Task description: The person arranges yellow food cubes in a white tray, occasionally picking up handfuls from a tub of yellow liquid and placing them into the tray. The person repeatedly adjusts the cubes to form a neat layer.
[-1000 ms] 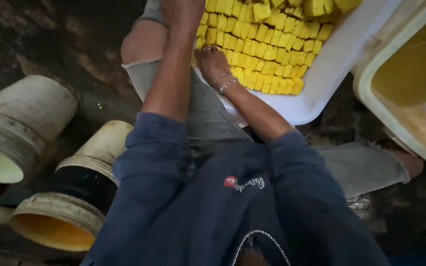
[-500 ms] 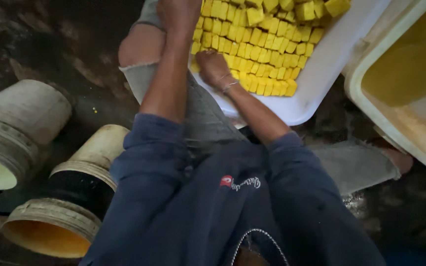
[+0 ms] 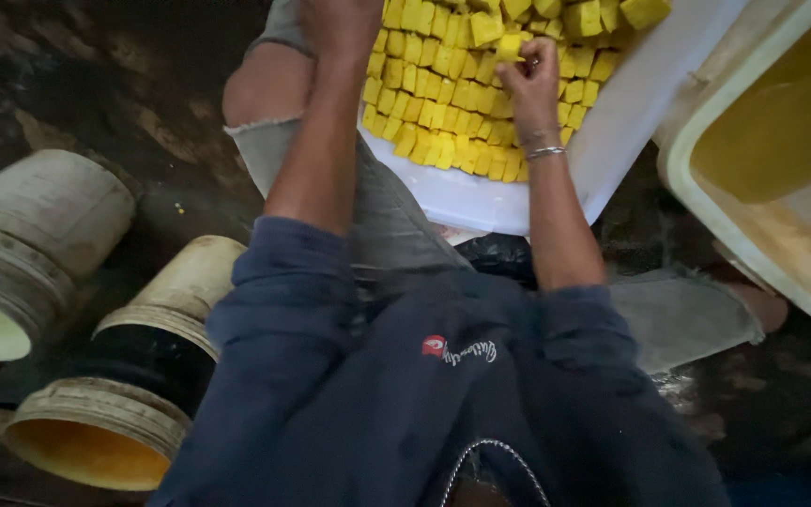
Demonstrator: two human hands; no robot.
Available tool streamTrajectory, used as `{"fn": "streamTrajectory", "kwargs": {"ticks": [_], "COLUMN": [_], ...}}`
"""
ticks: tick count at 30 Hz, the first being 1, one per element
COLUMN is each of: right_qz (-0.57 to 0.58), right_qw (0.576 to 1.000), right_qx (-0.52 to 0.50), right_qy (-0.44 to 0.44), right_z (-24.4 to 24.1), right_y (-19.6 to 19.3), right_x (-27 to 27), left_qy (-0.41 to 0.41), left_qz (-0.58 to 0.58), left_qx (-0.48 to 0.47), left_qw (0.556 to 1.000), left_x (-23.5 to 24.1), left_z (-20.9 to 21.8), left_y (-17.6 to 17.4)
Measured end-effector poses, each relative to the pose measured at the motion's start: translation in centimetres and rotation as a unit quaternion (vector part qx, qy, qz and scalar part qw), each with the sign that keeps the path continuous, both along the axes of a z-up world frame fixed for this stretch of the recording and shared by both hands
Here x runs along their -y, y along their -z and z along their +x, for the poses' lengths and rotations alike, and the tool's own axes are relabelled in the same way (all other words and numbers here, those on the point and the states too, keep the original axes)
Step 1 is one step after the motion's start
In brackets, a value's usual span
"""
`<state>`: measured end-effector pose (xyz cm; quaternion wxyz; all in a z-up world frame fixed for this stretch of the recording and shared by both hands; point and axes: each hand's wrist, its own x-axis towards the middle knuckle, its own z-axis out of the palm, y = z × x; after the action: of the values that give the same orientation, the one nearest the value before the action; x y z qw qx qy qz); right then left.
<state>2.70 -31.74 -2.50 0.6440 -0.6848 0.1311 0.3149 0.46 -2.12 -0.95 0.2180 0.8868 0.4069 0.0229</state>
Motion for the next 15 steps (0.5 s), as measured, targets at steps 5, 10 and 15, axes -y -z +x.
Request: {"fn": "streamTrajectory", "kwargs": {"ticks": [5,10,15], "right_qz": [-0.328,-0.345,-0.22], "right_qw": [0.87,0.838,0.92], "right_qx": [0.336,0.385,0.284], "right_qy": [-0.154,-0.174,-0.159], "right_z": [-0.1,0.4,0.6], "right_y": [3.6,3.8,2.8], "right_x": [-4.7,-5.8,-3.8], "left_qy": [-0.002,-0.01,-0.035], "left_qz": [-0.003,-0.004,-0.036], "left_qx": [-0.022,-0.02,-0.046], "left_qw": [1.0,1.0,0.998], "left_x": [-0.2,-0.4,-0.4], "left_z": [-0.1,1.0,0.6], "left_y": [-0.7,-1.2,-1.3]}}
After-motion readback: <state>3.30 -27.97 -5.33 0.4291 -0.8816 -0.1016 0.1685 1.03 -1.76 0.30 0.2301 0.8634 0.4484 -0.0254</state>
